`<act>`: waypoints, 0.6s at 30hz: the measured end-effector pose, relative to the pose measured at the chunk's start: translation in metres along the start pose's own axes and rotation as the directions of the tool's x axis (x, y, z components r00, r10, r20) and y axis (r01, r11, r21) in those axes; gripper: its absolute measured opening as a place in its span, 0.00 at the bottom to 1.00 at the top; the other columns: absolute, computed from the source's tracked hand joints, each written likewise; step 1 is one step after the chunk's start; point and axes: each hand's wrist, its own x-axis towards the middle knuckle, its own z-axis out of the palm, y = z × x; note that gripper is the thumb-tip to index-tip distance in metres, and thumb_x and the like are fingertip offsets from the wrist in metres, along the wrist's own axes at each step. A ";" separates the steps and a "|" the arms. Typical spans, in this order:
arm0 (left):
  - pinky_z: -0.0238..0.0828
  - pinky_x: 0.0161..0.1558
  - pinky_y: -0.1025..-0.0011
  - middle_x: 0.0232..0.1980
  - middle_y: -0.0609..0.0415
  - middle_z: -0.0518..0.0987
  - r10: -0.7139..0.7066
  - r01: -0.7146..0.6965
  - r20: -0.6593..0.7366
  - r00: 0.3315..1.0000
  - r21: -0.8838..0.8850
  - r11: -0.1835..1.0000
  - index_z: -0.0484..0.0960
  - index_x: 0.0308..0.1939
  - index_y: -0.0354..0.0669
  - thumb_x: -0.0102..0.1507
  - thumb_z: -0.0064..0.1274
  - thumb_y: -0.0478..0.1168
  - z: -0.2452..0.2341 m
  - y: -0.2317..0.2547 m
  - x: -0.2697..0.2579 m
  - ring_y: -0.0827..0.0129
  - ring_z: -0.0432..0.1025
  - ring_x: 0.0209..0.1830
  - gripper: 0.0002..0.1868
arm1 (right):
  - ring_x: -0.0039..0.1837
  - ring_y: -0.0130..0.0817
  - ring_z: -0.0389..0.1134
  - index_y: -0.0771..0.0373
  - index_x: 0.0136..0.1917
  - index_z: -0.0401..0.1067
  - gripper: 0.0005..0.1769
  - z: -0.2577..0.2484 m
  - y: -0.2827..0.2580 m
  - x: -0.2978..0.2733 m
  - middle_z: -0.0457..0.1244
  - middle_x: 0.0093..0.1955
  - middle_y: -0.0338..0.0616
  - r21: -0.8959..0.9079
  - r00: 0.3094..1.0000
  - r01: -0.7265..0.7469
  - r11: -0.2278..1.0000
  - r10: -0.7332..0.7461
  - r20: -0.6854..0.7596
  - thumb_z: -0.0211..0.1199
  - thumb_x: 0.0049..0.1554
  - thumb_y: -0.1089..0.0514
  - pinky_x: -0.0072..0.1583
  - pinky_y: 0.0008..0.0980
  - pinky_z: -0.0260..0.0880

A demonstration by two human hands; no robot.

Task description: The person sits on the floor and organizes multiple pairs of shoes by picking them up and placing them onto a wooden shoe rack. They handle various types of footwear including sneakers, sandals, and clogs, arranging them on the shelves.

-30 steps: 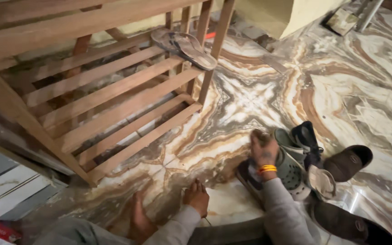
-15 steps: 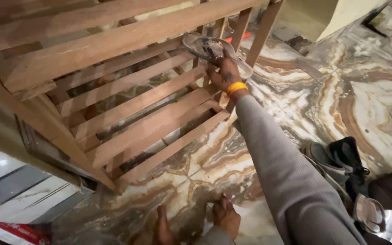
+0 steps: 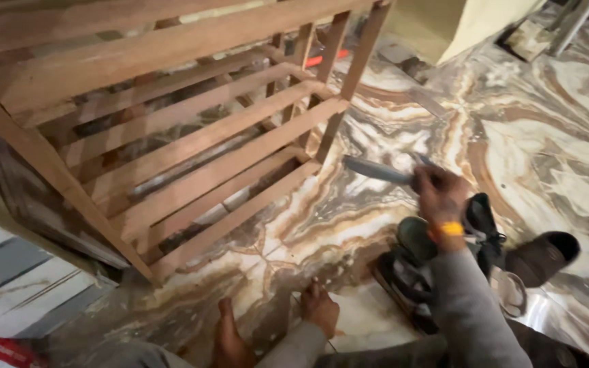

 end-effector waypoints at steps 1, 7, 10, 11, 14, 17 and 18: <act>0.49 0.73 0.44 0.79 0.30 0.57 0.006 -0.006 -0.002 1.000 0.013 1.000 0.75 0.65 0.29 0.63 0.57 0.41 0.005 -0.001 0.003 0.34 0.44 0.81 0.29 | 0.41 0.33 0.71 0.70 0.49 0.80 0.14 -0.031 0.023 -0.017 0.71 0.40 0.51 -0.068 0.996 0.001 0.998 -0.007 -0.091 0.68 0.62 0.54 0.45 0.30 0.70; 0.48 0.73 0.47 0.80 0.23 0.48 -0.046 0.048 -0.080 0.996 0.021 0.999 0.64 0.71 0.20 0.55 0.68 0.46 0.033 -0.008 0.018 0.34 0.45 0.78 0.48 | 0.49 0.57 0.74 0.71 0.54 0.80 0.24 -0.148 0.169 -0.066 0.70 0.46 0.67 -0.538 0.850 -0.332 0.775 -0.002 -0.527 0.68 0.60 0.45 0.55 0.43 0.71; 0.53 0.72 0.47 0.81 0.27 0.48 -0.009 0.002 -0.132 0.991 -0.049 0.999 0.57 0.75 0.25 0.52 0.69 0.47 0.036 -0.017 0.008 0.38 0.48 0.79 0.55 | 0.52 0.62 0.71 0.73 0.54 0.79 0.25 -0.147 0.218 -0.058 0.69 0.50 0.70 -0.669 0.871 -0.340 0.661 -0.048 -0.490 0.70 0.53 0.49 0.54 0.48 0.71; 0.55 0.71 0.47 0.81 0.29 0.48 -0.019 0.012 -0.118 0.993 -0.061 0.998 0.56 0.76 0.27 0.52 0.68 0.47 0.036 -0.017 0.004 0.40 0.48 0.79 0.55 | 0.52 0.62 0.71 0.75 0.50 0.79 0.26 -0.139 0.226 -0.056 0.68 0.50 0.71 -0.732 0.902 -0.342 0.589 -0.013 -0.432 0.71 0.50 0.48 0.54 0.48 0.71; 0.58 0.69 0.47 0.82 0.33 0.48 -0.039 0.031 -0.107 0.994 -0.074 0.997 0.56 0.76 0.30 0.52 0.67 0.48 0.030 -0.020 0.001 0.43 0.47 0.80 0.55 | 0.54 0.62 0.70 0.68 0.48 0.81 0.23 -0.108 0.223 -0.056 0.68 0.51 0.66 -0.767 0.958 -0.285 0.574 0.153 -0.242 0.72 0.49 0.46 0.58 0.51 0.71; 0.57 0.70 0.48 0.81 0.32 0.48 -0.021 0.014 -0.109 0.994 -0.068 0.998 0.56 0.75 0.29 0.52 0.68 0.49 0.033 -0.021 0.004 0.42 0.45 0.80 0.55 | 0.54 0.57 0.72 0.65 0.49 0.79 0.23 -0.064 0.187 -0.071 0.71 0.50 0.60 -0.622 0.992 -0.094 0.777 0.017 -0.129 0.69 0.54 0.43 0.56 0.49 0.72; 0.57 0.70 0.49 0.81 0.32 0.48 -0.012 0.004 -0.109 0.994 -0.077 0.997 0.56 0.75 0.28 0.52 0.68 0.50 0.033 -0.024 0.005 0.43 0.45 0.80 0.55 | 0.53 0.55 0.73 0.62 0.49 0.80 0.21 -0.048 0.167 -0.080 0.71 0.49 0.58 -0.517 0.998 -0.060 0.854 0.049 -0.035 0.67 0.54 0.43 0.56 0.47 0.73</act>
